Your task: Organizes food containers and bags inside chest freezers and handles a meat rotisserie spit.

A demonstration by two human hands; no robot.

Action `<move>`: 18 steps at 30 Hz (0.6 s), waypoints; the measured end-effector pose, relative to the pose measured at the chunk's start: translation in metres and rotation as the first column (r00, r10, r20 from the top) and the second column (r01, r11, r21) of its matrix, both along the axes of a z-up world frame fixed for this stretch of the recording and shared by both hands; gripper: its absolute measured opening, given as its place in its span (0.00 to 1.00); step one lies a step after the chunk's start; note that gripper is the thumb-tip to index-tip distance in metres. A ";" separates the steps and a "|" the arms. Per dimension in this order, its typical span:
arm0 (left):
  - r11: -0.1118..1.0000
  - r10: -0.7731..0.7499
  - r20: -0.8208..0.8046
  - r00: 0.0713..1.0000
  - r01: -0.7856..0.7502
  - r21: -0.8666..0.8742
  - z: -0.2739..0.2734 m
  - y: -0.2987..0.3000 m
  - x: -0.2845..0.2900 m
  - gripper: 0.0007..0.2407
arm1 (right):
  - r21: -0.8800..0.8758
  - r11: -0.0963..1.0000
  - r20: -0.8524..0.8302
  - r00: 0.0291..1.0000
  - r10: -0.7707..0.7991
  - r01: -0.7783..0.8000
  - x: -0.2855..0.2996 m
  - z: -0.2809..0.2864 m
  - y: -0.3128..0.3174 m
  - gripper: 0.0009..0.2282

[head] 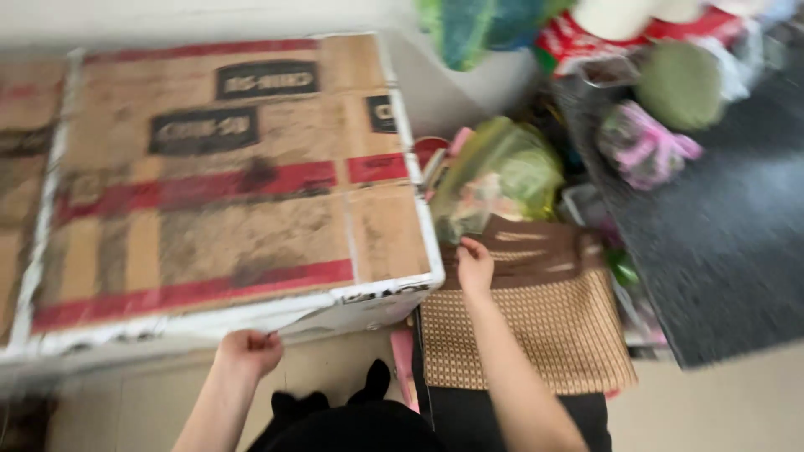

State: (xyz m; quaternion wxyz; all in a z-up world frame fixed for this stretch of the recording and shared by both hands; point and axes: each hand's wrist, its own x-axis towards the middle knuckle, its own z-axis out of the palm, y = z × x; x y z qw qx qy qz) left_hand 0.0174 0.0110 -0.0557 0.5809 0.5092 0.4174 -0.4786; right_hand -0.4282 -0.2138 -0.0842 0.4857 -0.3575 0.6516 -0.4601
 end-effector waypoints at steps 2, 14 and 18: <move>0.999 -0.038 -0.035 0.999 0.036 -0.036 -0.017 0.002 0.007 0.11 | -0.032 0.989 0.000 0.990 -0.142 0.142 0.028 0.011 0.009 0.10; 0.868 0.007 0.159 0.987 0.073 -0.491 0.327 -0.024 -0.042 0.06 | -0.345 0.921 0.034 0.983 -0.181 0.181 0.021 0.134 0.006 0.11; 0.665 0.053 0.234 0.971 0.140 -0.733 0.391 -0.066 -0.009 0.08 | -0.531 0.847 -0.055 0.998 -0.006 -0.024 0.087 0.172 0.021 0.10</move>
